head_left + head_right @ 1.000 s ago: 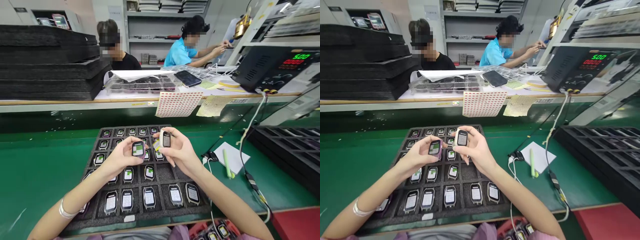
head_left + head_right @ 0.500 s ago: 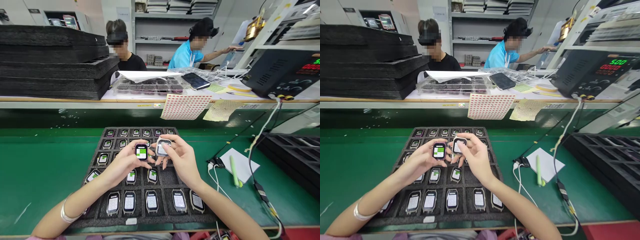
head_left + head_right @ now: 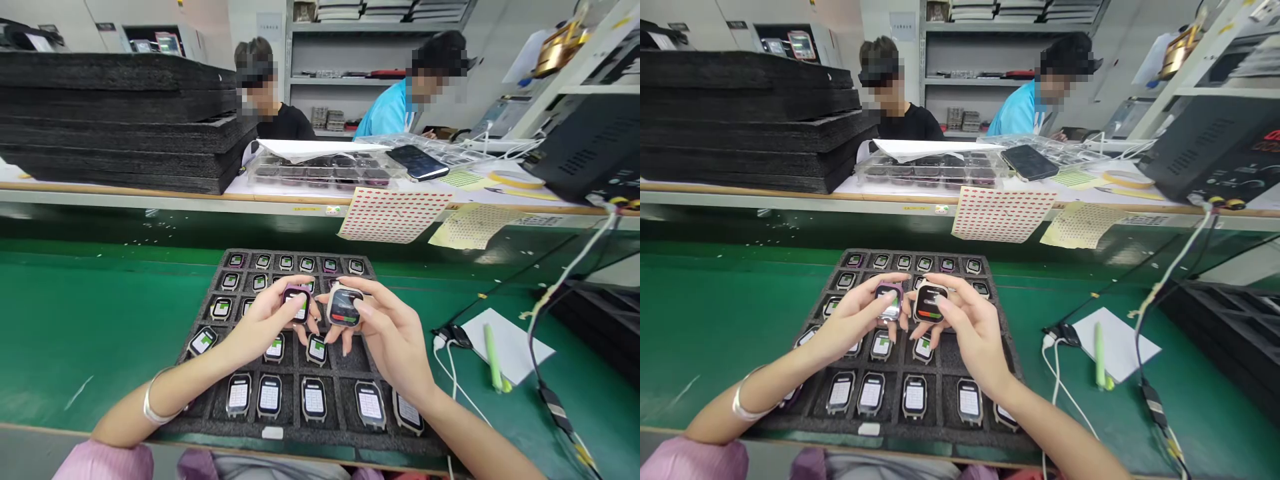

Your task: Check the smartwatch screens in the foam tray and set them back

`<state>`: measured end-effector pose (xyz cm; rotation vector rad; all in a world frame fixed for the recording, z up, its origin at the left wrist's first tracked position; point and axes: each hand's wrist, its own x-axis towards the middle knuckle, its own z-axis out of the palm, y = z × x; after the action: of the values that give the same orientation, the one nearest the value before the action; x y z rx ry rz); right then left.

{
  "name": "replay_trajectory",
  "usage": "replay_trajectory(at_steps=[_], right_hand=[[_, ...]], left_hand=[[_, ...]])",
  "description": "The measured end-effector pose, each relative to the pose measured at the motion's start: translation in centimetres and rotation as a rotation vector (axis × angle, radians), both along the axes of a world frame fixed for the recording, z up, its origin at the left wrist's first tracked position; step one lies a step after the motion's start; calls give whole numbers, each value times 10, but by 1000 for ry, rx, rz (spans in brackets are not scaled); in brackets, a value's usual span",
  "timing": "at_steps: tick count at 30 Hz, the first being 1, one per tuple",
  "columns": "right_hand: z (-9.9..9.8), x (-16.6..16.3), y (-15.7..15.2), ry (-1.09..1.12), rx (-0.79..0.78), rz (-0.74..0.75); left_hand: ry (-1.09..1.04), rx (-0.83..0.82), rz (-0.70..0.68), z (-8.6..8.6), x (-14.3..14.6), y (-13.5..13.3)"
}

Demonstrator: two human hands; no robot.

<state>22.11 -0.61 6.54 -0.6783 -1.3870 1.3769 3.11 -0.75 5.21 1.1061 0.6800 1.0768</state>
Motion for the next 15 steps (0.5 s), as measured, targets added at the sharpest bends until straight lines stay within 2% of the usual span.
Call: replay_trajectory(at_steps=[5,10,13,15], right_hand=[[0,-4,-2,-34,-3,-60],[9,-9,-9,-51,10,-139],[27,-5,-36,-19,21,-41],[37,4,-61,-72,67,49]], left_hand=[[-108,-31,-18,6,-3,-6],[-73,-24,-14,12,-8,-12],[-59,-25,-43,14,-8,-15],[-61,-23,-65,15,-7,-16]])
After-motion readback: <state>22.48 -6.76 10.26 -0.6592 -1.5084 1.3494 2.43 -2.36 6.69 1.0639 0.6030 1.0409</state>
